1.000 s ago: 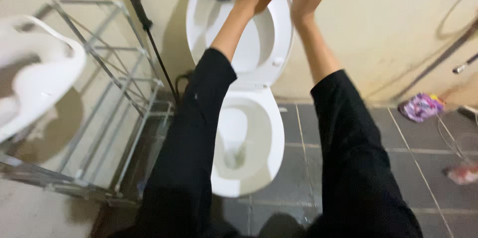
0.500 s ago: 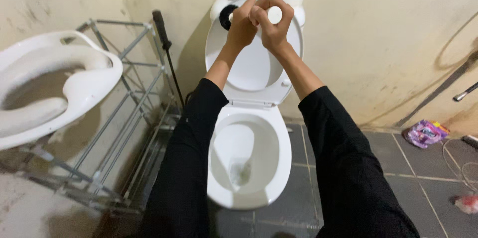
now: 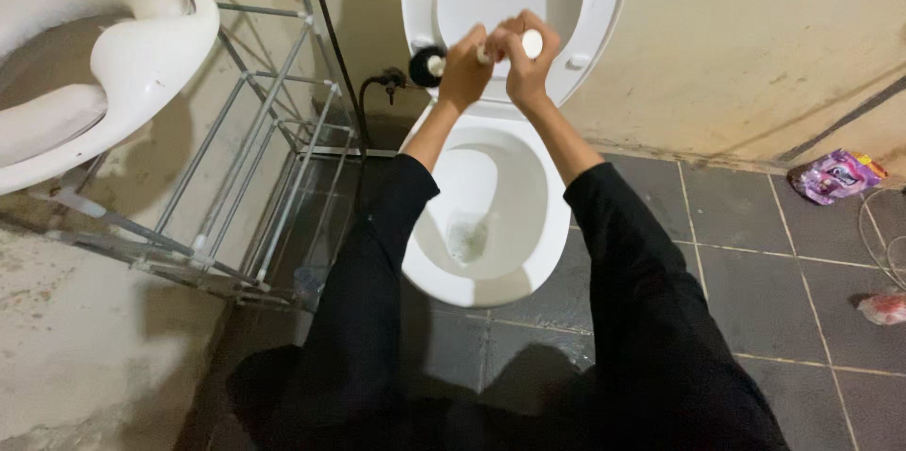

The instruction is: The person scrubs the inside of a white toilet bowl using a toilet brush, moving the brush in circular motions around the rim and down the sides. The person then scrubs the underside of the toilet seat and lid with the same brush.

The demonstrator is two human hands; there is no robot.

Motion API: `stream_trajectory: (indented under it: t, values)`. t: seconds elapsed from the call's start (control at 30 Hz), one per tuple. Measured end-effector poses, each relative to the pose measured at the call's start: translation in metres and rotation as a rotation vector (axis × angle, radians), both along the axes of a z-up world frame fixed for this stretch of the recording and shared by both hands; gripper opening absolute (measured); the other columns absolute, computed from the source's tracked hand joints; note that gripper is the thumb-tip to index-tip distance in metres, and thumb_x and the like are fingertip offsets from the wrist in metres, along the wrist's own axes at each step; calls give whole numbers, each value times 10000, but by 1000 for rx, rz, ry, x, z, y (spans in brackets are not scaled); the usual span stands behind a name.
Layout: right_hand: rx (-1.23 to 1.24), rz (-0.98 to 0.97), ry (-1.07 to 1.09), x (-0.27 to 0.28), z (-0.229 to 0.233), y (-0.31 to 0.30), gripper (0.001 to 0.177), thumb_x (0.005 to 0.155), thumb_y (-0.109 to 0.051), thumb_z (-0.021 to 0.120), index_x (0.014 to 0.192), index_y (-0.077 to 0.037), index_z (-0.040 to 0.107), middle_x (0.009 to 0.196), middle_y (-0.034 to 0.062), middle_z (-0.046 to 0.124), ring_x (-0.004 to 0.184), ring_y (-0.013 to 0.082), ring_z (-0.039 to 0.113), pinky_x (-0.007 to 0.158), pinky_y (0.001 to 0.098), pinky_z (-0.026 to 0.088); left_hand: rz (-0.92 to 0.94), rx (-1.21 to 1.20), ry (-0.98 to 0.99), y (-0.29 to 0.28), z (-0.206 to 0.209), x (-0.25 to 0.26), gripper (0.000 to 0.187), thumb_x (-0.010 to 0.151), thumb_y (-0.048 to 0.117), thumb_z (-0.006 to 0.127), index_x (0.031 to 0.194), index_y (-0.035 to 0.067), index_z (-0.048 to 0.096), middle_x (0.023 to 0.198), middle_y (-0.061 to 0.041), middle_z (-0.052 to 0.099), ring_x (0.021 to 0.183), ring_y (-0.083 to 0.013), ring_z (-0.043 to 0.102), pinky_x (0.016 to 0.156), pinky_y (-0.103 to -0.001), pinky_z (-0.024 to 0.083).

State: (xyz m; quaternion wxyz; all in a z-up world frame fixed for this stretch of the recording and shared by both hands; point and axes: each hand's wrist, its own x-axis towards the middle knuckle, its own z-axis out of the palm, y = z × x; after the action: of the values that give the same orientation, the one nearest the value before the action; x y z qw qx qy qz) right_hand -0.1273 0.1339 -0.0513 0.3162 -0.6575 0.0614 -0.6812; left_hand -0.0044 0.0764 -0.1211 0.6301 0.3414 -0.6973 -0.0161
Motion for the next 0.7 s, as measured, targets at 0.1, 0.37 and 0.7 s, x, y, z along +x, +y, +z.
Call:
stream_trajectory:
  t: [0.1, 0.37, 0.7]
  values:
    - [88, -58, -43, -23, -28, -3, 207, 890, 72, 542, 716, -9, 465, 650, 100, 556, 579, 154, 524, 539, 303, 421, 5, 117, -47, -14, -33, -29, 138, 927, 132, 618, 907, 34, 523, 826, -246, 641, 887, -491, 623, 682, -531, 501]
    - [137, -314, 74, -162, -57, -3, 200, 937, 55, 549, 756, -9, 490, 652, 75, 559, 572, 140, 572, 515, 297, 451, -272, 109, 53, -20, -77, -192, 125, 912, 93, 605, 1025, 41, 593, 921, -224, 689, 936, -475, 638, 729, -504, 529]
    - [-54, -533, 294, -135, -81, -8, 171, 908, -31, 698, 805, 30, 576, 744, 77, 564, 713, 171, 556, 673, 348, 466, -278, -119, -155, -64, -127, -175, 206, 870, 80, 654, 1068, 32, 626, 971, -198, 717, 939, -419, 679, 774, -471, 545]
